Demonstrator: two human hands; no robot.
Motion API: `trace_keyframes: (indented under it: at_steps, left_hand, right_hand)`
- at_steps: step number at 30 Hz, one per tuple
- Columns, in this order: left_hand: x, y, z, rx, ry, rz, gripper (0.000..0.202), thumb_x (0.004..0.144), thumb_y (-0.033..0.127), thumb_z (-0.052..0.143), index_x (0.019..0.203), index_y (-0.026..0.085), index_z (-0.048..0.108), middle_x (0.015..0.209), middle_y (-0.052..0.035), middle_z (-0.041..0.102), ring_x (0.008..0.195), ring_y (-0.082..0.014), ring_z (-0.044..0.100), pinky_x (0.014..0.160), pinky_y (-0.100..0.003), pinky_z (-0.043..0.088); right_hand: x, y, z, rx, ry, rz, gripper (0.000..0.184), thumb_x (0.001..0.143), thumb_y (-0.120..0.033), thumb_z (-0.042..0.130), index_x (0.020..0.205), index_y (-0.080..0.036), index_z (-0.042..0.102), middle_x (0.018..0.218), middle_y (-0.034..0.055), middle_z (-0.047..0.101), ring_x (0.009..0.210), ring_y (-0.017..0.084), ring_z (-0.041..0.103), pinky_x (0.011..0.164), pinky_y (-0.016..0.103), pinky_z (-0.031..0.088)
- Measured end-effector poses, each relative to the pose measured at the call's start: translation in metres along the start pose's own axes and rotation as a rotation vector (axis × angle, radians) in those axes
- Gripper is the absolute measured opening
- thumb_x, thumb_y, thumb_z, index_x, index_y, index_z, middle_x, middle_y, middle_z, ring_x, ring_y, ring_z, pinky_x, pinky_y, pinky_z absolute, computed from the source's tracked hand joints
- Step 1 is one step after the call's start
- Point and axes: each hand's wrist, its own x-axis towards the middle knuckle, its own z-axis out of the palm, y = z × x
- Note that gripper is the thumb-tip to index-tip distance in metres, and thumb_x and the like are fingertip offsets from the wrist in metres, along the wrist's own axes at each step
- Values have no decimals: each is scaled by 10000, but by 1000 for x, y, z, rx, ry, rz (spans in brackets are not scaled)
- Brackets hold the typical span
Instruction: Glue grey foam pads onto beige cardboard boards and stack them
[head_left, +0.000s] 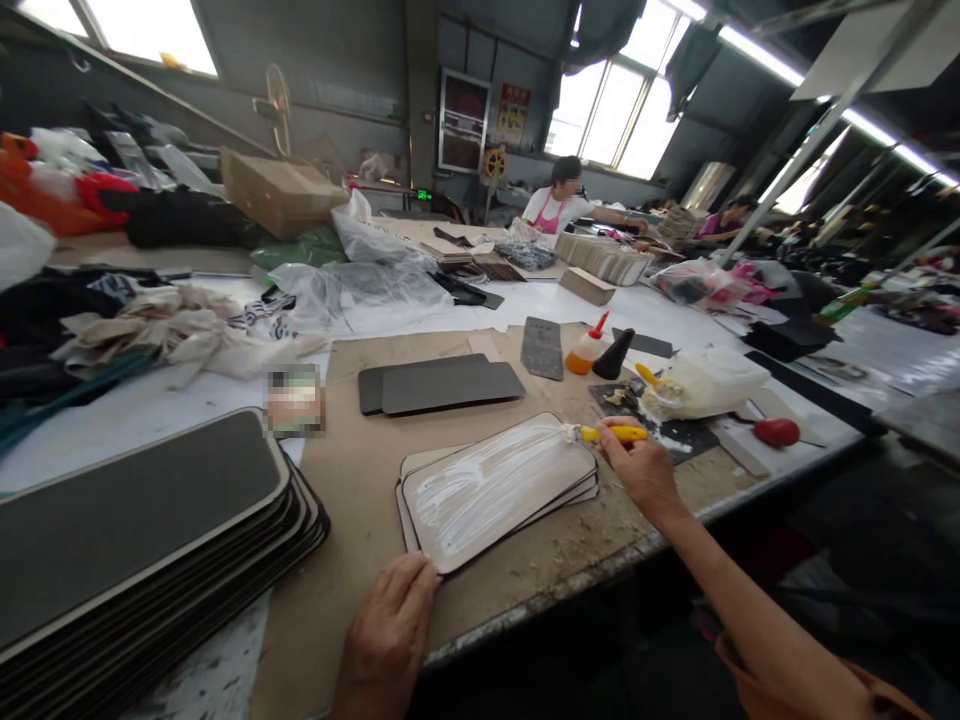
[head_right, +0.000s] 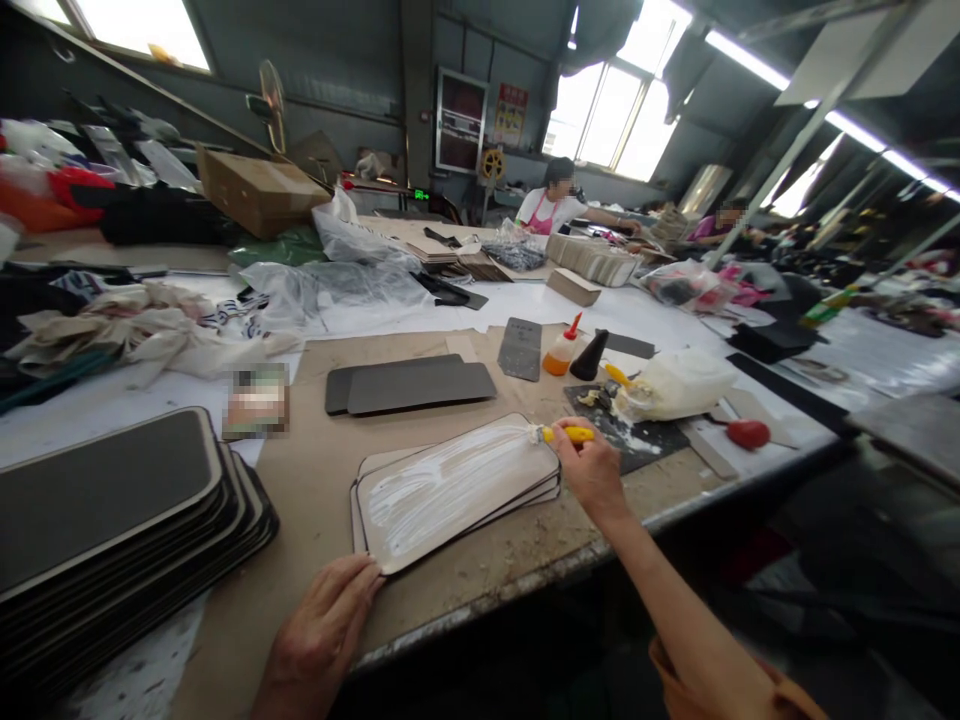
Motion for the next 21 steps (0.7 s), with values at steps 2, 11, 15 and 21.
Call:
trace_keyframes:
  at_steps: [2,11,15,21]
  left_hand:
    - [0,-1,-1,2,4,13,195,883,128,431,949,138,614,880,-78,656,864,-166,629,799,-269,524]
    - [-1,1,-4,7,-19,-44,185,863,100,461,973,131,606,895,-80,650,888,-163,626,810,-265,535]
    - [0,0,-10,-18,-34,-116,198,870,93,431,946,143,607,865,-70,654,851,-149,631,782,-254,546]
    - [-11,-17,-26,52,-45,-166,226,884,140,432,1053,130,581,934,-95,661,903,-154,639,804,-220,532]
  right_hand:
    - [9,-6,9,72,-49,8,345,805,-508,468,838,-190,596,817,64,678,646,195,658,652,305,501]
    - [22,-7,-11,-15,-108,152,367,685,-539,472,776,-213,612,583,69,663,626,279,661,625,398,499]
    - [8,4,-32,-132,-151,92,337,622,-635,501,648,-334,651,575,83,671,467,249,606,404,365,412]
    - [40,-40,-12,-64,-263,-206,312,808,-553,399,732,-312,584,614,58,643,539,190,610,483,328,428]
